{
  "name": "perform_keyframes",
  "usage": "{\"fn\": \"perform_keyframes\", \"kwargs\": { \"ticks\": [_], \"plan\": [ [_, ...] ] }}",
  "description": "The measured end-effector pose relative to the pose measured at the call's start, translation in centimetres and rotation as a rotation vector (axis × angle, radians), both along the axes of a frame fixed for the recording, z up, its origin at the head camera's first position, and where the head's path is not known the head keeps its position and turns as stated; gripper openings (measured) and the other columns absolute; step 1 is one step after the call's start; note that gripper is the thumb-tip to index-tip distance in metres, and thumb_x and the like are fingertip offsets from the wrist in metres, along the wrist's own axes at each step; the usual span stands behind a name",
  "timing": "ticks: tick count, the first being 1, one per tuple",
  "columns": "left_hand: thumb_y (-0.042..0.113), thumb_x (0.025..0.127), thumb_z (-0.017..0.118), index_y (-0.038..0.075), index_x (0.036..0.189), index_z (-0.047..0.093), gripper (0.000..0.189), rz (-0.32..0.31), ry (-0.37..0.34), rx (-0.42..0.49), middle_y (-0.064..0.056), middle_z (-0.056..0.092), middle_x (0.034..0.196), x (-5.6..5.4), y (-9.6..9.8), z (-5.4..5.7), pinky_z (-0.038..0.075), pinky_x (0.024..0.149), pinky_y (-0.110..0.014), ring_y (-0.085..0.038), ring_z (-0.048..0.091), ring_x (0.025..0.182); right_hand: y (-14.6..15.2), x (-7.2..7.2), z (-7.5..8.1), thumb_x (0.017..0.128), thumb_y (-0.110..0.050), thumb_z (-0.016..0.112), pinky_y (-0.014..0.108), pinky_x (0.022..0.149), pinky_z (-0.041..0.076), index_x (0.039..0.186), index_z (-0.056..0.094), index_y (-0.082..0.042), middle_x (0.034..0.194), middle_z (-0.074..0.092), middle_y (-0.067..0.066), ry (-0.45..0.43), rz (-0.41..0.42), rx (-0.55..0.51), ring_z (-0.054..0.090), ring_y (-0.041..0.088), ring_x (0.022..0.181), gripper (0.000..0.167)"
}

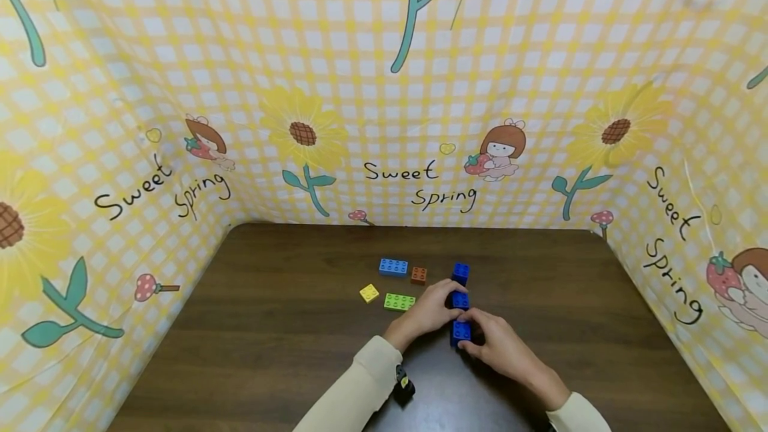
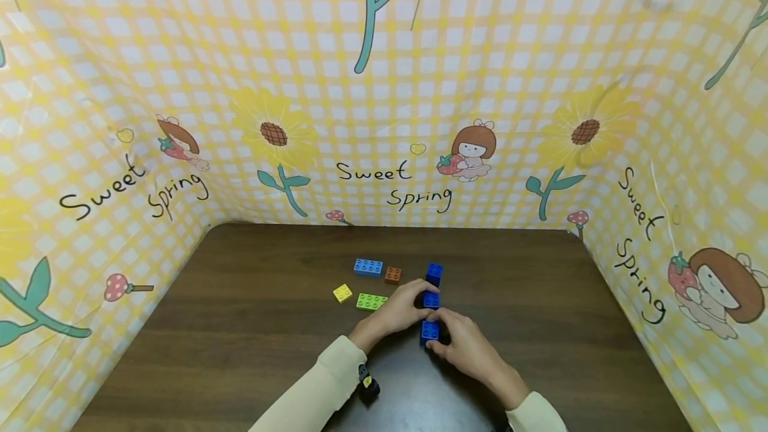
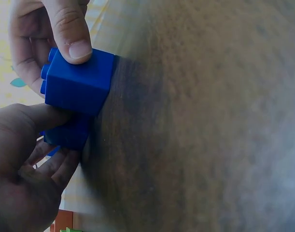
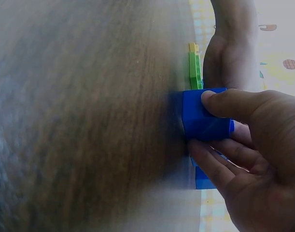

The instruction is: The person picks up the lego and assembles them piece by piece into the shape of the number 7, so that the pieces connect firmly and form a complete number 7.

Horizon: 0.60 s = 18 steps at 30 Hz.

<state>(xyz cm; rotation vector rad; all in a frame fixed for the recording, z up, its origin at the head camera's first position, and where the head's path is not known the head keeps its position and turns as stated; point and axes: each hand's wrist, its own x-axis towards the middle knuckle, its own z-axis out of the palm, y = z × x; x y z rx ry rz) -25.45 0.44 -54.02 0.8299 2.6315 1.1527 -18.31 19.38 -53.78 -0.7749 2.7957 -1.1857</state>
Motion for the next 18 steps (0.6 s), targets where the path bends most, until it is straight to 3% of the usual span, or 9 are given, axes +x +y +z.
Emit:
{"fn": "perform_keyframes", "kwargs": {
  "ticks": [10, 18],
  "plan": [
    [0.009, 0.095, 0.081, 0.010, 0.130, 0.073, 0.037, 0.006, 0.047, -0.003, -0.008, 0.073, 0.127, 0.10, -0.52, -0.41, 0.057, 0.098, -0.027, -0.020, 0.070, 0.117, -0.07, 0.11, -0.02, 0.090, -0.006, 0.085, 0.028, 0.081, 0.062, 0.116, 0.067, -0.006, 0.113, 0.077, 0.010, 0.010, -0.006, 0.026, 0.077, 0.020, 0.096, 0.032],
    [0.008, 0.093, 0.083, 0.008, 0.128, 0.074, 0.036, -0.001, 0.056, 0.031, -0.009, 0.074, 0.125, 0.23, -0.96, -0.56, 0.057, 0.098, -0.028, -0.022, 0.070, 0.116, -0.14, 0.18, 0.21, 0.089, -0.009, 0.086, 0.031, 0.082, 0.062, 0.115, 0.069, -0.009, 0.112, 0.077, 0.006, 0.051, -0.011, 0.034, 0.077, 0.020, 0.098, 0.031]
  ]
}}
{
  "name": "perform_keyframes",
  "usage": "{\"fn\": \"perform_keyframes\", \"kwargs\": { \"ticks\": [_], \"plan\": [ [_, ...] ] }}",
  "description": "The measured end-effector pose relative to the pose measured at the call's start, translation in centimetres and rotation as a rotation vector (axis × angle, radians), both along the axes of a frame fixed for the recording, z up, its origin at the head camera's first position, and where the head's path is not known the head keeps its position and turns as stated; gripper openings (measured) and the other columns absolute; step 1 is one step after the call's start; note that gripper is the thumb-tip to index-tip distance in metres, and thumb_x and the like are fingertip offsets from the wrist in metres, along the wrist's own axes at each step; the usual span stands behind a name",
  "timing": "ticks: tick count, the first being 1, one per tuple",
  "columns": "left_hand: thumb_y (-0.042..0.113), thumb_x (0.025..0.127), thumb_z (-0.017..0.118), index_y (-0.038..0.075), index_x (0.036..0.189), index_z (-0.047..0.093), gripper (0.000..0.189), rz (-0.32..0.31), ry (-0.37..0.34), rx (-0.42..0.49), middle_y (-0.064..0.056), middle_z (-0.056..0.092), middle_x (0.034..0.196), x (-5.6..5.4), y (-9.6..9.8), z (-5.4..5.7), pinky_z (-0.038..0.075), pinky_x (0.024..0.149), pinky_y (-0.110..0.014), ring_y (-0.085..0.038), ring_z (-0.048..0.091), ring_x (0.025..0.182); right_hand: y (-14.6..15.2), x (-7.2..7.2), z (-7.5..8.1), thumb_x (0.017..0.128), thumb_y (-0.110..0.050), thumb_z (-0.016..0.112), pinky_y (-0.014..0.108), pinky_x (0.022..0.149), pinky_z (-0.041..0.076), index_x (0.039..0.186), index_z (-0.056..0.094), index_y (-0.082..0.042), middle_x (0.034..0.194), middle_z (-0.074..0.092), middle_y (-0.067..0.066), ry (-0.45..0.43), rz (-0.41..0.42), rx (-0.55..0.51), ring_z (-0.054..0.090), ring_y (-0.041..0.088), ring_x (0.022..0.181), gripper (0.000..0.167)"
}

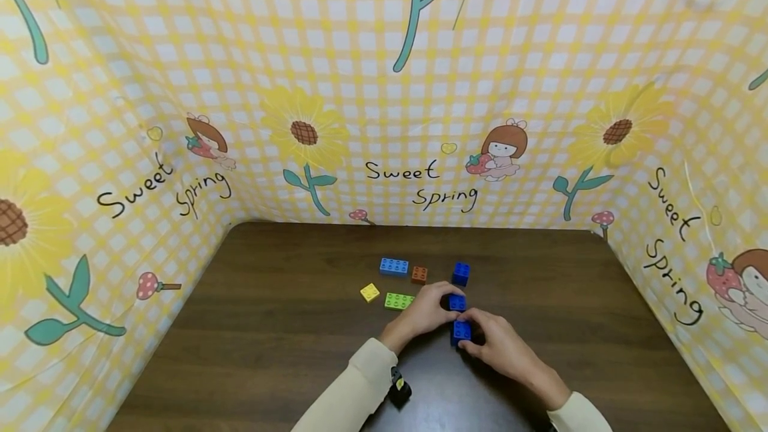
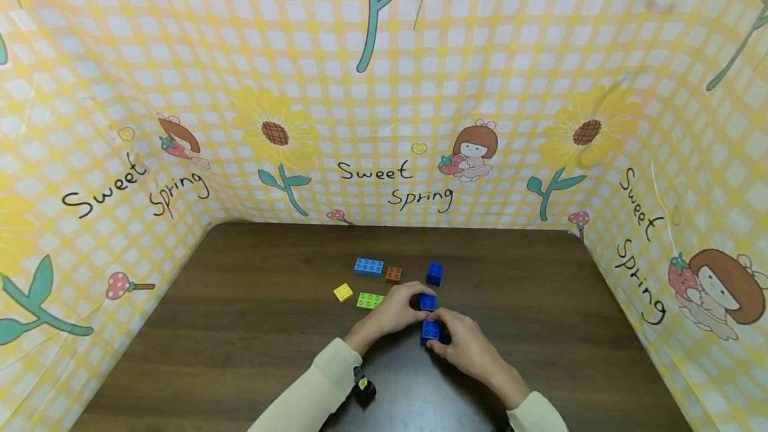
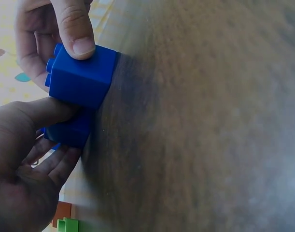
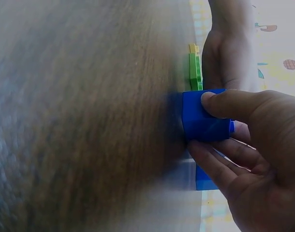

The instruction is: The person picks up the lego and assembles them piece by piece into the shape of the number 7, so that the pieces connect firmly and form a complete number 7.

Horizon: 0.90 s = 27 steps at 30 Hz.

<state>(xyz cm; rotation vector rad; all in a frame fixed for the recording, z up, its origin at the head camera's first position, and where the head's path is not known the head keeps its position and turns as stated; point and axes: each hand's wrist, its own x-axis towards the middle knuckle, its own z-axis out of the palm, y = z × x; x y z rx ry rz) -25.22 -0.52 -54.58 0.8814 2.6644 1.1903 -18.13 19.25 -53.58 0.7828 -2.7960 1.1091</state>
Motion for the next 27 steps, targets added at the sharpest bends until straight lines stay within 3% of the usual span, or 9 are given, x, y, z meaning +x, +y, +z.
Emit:
{"fn": "perform_keyframes", "kwargs": {
  "ticks": [10, 17, 27],
  "plan": [
    [0.010, 0.094, 0.082, 0.010, 0.130, 0.074, 0.037, 0.007, -0.013, -0.024, -0.006, 0.074, 0.125, 0.5, -0.8, 0.2, 0.058, 0.098, -0.029, -0.018, 0.070, 0.114, 0.1, 0.2, 0.8, 0.089, -0.010, 0.087, 0.030, 0.080, 0.063, 0.117, 0.072, -0.010, 0.113, 0.077, 0.006, 0.039, -0.006, -0.008, 0.077, 0.017, 0.095, 0.032],
    [0.016, 0.096, 0.081, 0.010, 0.132, 0.073, 0.037, 0.028, -0.030, -0.008, -0.005, 0.073, 0.125, 1.0, -2.0, 0.7, 0.057, 0.097, -0.029, -0.017, 0.068, 0.113, 0.2, 0.0, 1.8, 0.091, -0.011, 0.085, 0.029, 0.083, 0.062, 0.119, 0.071, -0.012, 0.115, 0.076, 0.002, -0.003, -0.036, -0.006, 0.076, 0.016, 0.098, 0.031],
    [0.019, 0.097, 0.081, 0.010, 0.133, 0.070, 0.039, 0.061, -0.034, 0.045, -0.005, 0.067, 0.124, 2.0, -4.2, 1.4, 0.057, 0.096, -0.036, -0.019, 0.064, 0.111, 0.2, -0.4, 2.3, 0.091, -0.006, 0.083, 0.033, 0.085, 0.063, 0.123, 0.070, -0.011, 0.118, 0.072, 0.002, 0.026, -0.048, -0.037, 0.075, 0.016, 0.099, 0.034]
  ]
}}
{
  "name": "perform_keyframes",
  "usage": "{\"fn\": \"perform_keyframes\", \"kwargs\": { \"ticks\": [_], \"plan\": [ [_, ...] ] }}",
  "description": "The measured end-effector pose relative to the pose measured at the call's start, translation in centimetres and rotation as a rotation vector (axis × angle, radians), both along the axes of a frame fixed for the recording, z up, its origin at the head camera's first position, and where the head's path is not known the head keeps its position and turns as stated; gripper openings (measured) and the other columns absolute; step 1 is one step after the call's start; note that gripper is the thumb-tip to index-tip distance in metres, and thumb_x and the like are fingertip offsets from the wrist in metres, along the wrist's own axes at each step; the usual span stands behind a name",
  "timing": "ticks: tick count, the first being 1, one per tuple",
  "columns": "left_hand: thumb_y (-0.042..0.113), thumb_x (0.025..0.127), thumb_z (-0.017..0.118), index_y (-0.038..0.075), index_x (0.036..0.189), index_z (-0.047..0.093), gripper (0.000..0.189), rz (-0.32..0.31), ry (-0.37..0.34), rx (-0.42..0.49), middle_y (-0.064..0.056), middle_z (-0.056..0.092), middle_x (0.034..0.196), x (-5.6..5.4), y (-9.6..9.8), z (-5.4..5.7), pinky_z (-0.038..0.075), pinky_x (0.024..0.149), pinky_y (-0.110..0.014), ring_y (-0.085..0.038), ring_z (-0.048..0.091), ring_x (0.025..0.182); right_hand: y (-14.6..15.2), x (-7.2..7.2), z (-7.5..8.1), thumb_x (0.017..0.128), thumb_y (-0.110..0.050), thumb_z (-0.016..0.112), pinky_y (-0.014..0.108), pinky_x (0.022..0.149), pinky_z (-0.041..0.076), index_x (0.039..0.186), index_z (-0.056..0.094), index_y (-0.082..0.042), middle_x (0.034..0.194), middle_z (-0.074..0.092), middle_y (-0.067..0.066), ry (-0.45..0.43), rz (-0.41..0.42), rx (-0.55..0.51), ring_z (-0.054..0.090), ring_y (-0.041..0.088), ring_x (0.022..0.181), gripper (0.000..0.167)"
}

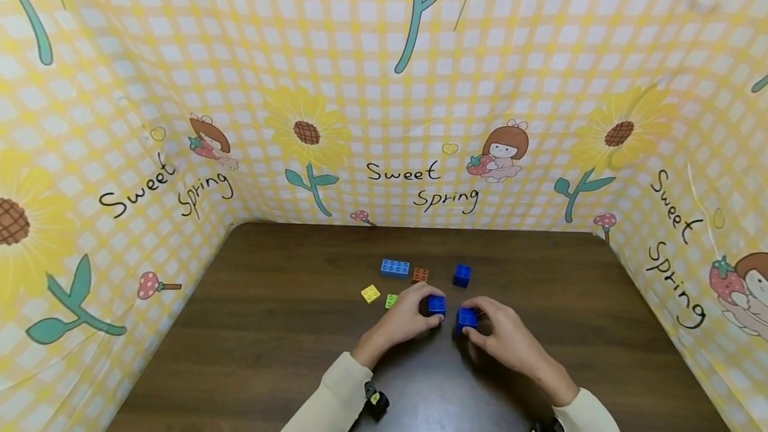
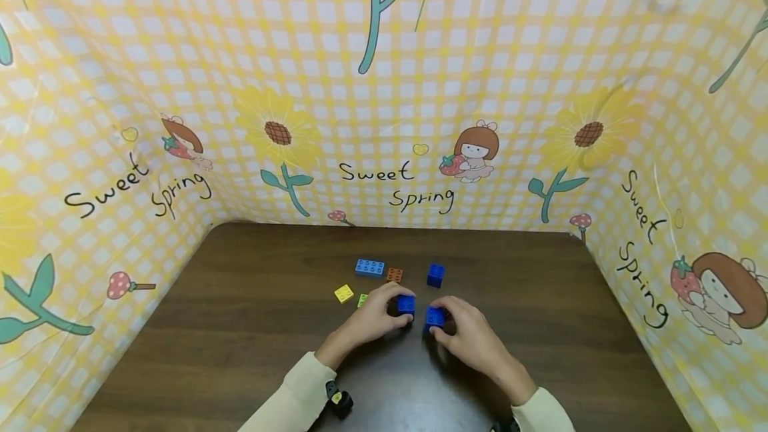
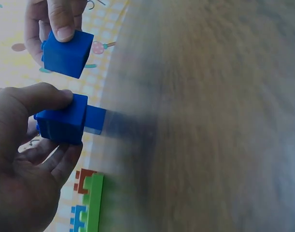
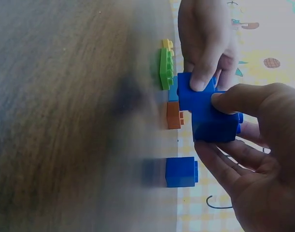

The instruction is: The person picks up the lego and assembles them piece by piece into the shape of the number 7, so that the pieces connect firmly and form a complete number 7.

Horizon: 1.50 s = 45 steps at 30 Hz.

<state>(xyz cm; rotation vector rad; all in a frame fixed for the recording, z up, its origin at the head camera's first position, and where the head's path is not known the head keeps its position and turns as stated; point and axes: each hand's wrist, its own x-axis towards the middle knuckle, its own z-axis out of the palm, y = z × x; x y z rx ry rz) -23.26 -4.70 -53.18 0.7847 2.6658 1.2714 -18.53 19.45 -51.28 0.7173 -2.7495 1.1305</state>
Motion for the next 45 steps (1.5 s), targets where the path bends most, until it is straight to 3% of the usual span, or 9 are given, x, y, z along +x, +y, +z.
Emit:
{"fn": "perform_keyframes", "kwargs": {
  "ticks": [5, 11, 22, 26, 30, 34, 40, 45],
  "plan": [
    [0.017, 0.096, 0.081, 0.008, 0.133, 0.070, 0.039, -0.015, 0.009, 0.033, -0.005, 0.065, 0.123, 0.6, -1.0, 0.2, 0.057, 0.095, -0.036, -0.018, 0.063, 0.109, -0.3, 0.0, 0.3, 0.090, -0.006, 0.084, 0.032, 0.086, 0.063, 0.125, 0.070, -0.010, 0.119, 0.072, 0.003, 0.034, -0.009, -0.007, 0.074, 0.017, 0.100, 0.038],
    [0.020, 0.096, 0.082, 0.010, 0.135, 0.070, 0.042, -0.037, -0.019, 0.000, -0.002, 0.065, 0.123, 1.2, -2.1, 0.3, 0.057, 0.096, -0.033, -0.014, 0.063, 0.108, -0.5, 0.1, 0.7, 0.091, -0.008, 0.084, 0.032, 0.086, 0.062, 0.126, 0.069, -0.011, 0.117, 0.071, -0.001, 0.064, -0.015, 0.007, 0.073, 0.015, 0.100, 0.038],
    [0.019, 0.092, 0.085, 0.010, 0.126, 0.071, 0.037, -0.088, 0.019, -0.065, -0.004, 0.066, 0.124, 2.2, -3.2, -0.4, 0.056, 0.100, -0.036, -0.022, 0.064, 0.116, -1.2, 0.0, 1.4, 0.092, -0.011, 0.084, 0.038, 0.086, 0.063, 0.128, 0.069, -0.010, 0.119, 0.071, -0.001, 0.053, 0.002, 0.001, 0.073, 0.015, 0.100, 0.039],
    [0.018, 0.091, 0.086, 0.010, 0.123, 0.070, 0.036, -0.108, -0.008, -0.088, -0.005, 0.066, 0.124, 2.4, -3.5, -0.6, 0.056, 0.098, -0.033, -0.021, 0.064, 0.115, -1.4, 0.0, 1.7, 0.092, -0.011, 0.084, 0.036, 0.086, 0.063, 0.127, 0.069, -0.010, 0.119, 0.071, 0.000, 0.056, 0.017, 0.000, 0.073, 0.014, 0.100, 0.038],
    [0.018, 0.091, 0.087, 0.010, 0.122, 0.070, 0.036, -0.131, -0.029, -0.078, -0.004, 0.066, 0.121, 2.5, -3.6, -0.7, 0.056, 0.095, -0.029, -0.013, 0.062, 0.108, -1.6, -0.1, 1.9, 0.093, -0.013, 0.083, 0.033, 0.086, 0.063, 0.128, 0.069, -0.010, 0.120, 0.071, 0.000, 0.053, 0.031, 0.003, 0.073, 0.014, 0.100, 0.038],
    [0.020, 0.092, 0.086, 0.009, 0.124, 0.068, 0.038, -0.147, -0.022, -0.070, -0.004, 0.066, 0.121, 2.6, -3.8, -1.1, 0.056, 0.094, -0.030, -0.009, 0.061, 0.107, -1.9, -0.2, 2.2, 0.094, -0.014, 0.082, 0.038, 0.086, 0.063, 0.129, 0.068, -0.011, 0.122, 0.071, 0.002, 0.043, 0.060, -0.007, 0.073, 0.015, 0.100, 0.037],
    [0.019, 0.091, 0.087, 0.010, 0.129, 0.065, 0.045, -0.150, -0.083, -0.029, -0.004, 0.066, 0.124, 2.5, -4.4, -1.3, 0.058, 0.095, -0.030, -0.012, 0.064, 0.110, -2.2, -0.3, 2.4, 0.095, -0.013, 0.082, 0.034, 0.086, 0.063, 0.128, 0.067, -0.011, 0.122, 0.071, 0.002, 0.047, 0.091, -0.021, 0.073, 0.014, 0.101, 0.037],
    [0.013, 0.092, 0.085, 0.010, 0.123, 0.067, 0.037, -0.142, -0.147, 0.043, -0.007, 0.067, 0.123, 2.2, -4.7, -1.4, 0.059, 0.096, -0.029, -0.018, 0.068, 0.111, -2.4, -0.5, 2.7, 0.094, -0.013, 0.083, 0.036, 0.087, 0.063, 0.127, 0.068, -0.012, 0.121, 0.072, 0.001, 0.063, 0.099, -0.020, 0.073, 0.015, 0.101, 0.036]
  ]
}}
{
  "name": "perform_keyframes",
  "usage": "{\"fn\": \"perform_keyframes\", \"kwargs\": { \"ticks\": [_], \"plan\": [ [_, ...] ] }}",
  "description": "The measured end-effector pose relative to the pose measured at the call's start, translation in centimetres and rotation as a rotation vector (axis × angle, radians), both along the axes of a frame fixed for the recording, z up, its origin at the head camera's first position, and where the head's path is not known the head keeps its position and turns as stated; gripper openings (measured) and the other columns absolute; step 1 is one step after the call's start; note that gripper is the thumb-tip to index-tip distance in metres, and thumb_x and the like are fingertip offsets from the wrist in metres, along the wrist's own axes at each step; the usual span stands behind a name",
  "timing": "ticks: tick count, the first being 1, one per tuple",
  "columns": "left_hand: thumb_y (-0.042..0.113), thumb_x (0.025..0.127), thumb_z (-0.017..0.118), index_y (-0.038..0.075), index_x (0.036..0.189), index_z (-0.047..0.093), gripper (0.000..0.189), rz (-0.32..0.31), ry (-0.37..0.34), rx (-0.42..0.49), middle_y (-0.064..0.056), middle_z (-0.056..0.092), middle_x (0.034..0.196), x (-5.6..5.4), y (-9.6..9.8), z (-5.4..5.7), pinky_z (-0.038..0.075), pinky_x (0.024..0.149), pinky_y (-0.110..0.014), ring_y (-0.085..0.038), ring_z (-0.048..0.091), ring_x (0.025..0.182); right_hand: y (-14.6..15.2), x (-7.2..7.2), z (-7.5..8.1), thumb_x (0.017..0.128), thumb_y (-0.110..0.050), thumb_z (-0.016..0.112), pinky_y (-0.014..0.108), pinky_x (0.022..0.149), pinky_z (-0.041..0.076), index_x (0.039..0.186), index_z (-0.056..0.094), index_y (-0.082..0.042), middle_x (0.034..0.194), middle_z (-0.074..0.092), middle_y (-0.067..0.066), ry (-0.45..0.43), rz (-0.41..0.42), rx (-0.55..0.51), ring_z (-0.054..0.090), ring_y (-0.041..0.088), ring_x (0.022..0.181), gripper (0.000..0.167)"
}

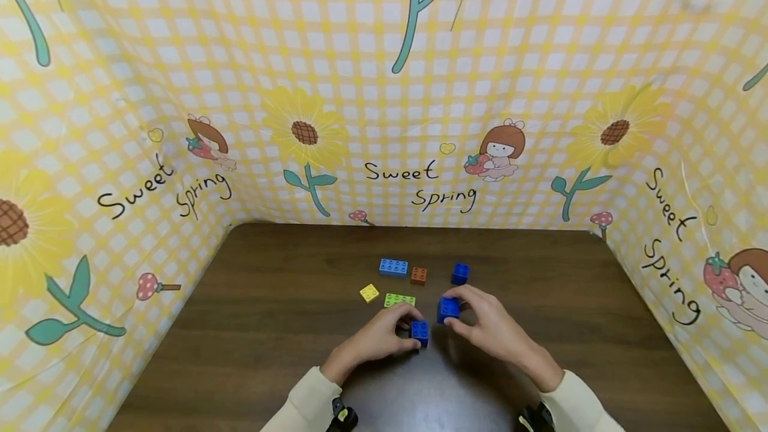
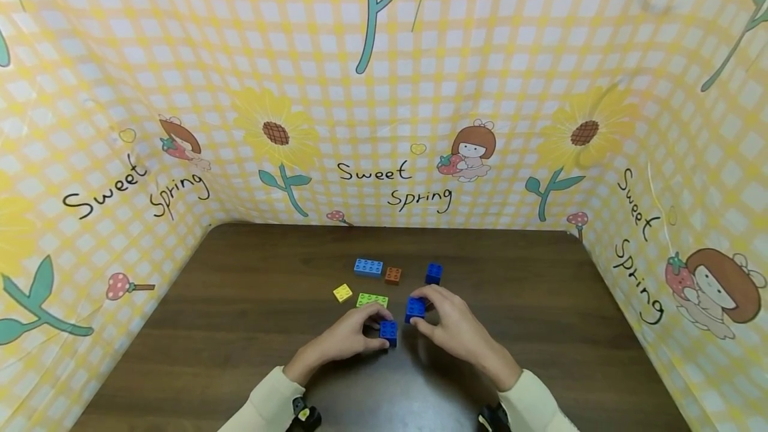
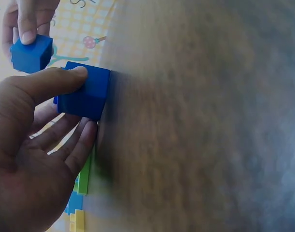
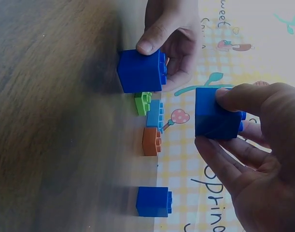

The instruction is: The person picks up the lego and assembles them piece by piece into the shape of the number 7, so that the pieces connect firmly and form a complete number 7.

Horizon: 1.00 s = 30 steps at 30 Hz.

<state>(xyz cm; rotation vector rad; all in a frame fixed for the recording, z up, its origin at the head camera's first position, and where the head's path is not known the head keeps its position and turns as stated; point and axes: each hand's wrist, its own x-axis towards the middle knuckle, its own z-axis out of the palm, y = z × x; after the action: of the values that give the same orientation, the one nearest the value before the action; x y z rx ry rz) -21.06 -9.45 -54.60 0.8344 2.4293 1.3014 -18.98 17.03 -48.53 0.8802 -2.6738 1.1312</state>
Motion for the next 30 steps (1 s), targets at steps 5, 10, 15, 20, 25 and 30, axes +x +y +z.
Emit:
{"fn": "perform_keyframes", "kwargs": {
  "ticks": [5, 10, 15, 20, 25, 30],
  "plan": [
    [0.012, 0.091, 0.086, 0.012, 0.117, 0.071, 0.030, 0.026, -0.057, 0.032, -0.004, 0.070, 0.119, -0.4, -0.2, -0.3, 0.059, 0.093, -0.026, -0.013, 0.069, 0.107, -0.4, -0.1, 0.5, 0.093, -0.015, 0.084, 0.043, 0.089, 0.063, 0.127, 0.068, -0.014, 0.122, 0.072, 0.000, 0.018, 0.013, 0.015, 0.074, 0.017, 0.104, 0.037],
    [0.013, 0.090, 0.087, 0.013, 0.115, 0.072, 0.028, 0.039, -0.080, 0.042, -0.003, 0.071, 0.116, -0.4, -0.4, -0.3, 0.059, 0.091, -0.026, -0.011, 0.069, 0.103, -0.9, -0.2, 0.9, 0.094, -0.016, 0.084, 0.043, 0.089, 0.063, 0.127, 0.068, -0.014, 0.120, 0.072, 0.000, 0.015, 0.040, 0.030, 0.074, 0.018, 0.106, 0.037],
    [0.013, 0.090, 0.087, 0.011, 0.115, 0.072, 0.029, 0.049, -0.073, 0.035, -0.003, 0.071, 0.117, -0.5, -0.3, -0.2, 0.058, 0.089, -0.025, -0.013, 0.070, 0.103, -1.5, -0.5, 1.0, 0.093, -0.016, 0.084, 0.038, 0.089, 0.063, 0.126, 0.068, -0.013, 0.118, 0.071, -0.001, 0.024, 0.071, 0.054, 0.074, 0.016, 0.104, 0.037],
    [0.013, 0.090, 0.087, 0.010, 0.116, 0.071, 0.031, 0.050, -0.062, 0.035, -0.005, 0.071, 0.119, -0.5, -0.3, -0.2, 0.058, 0.089, -0.024, -0.015, 0.070, 0.103, -2.2, -0.7, 0.9, 0.094, -0.015, 0.084, 0.042, 0.089, 0.063, 0.125, 0.069, -0.011, 0.117, 0.071, 0.000, 0.034, 0.110, 0.059, 0.073, 0.018, 0.104, 0.035],
    [0.014, 0.090, 0.087, 0.011, 0.117, 0.071, 0.032, 0.047, -0.072, 0.034, -0.004, 0.072, 0.120, -0.6, -0.3, -0.1, 0.057, 0.090, -0.023, -0.013, 0.069, 0.104, -2.7, -0.7, 0.7, 0.093, -0.014, 0.084, 0.043, 0.090, 0.063, 0.124, 0.069, -0.011, 0.118, 0.071, 0.000, 0.027, 0.139, 0.062, 0.072, 0.015, 0.104, 0.035],
    [0.013, 0.089, 0.087, 0.012, 0.114, 0.070, 0.030, 0.036, -0.077, 0.040, -0.003, 0.072, 0.117, -0.6, -0.3, -0.1, 0.057, 0.090, -0.022, -0.012, 0.069, 0.103, -3.0, -0.6, 0.6, 0.093, -0.014, 0.084, 0.043, 0.089, 0.063, 0.125, 0.068, -0.012, 0.119, 0.072, 0.000, -0.001, 0.147, 0.074, 0.072, 0.013, 0.104, 0.036]
  ]
}}
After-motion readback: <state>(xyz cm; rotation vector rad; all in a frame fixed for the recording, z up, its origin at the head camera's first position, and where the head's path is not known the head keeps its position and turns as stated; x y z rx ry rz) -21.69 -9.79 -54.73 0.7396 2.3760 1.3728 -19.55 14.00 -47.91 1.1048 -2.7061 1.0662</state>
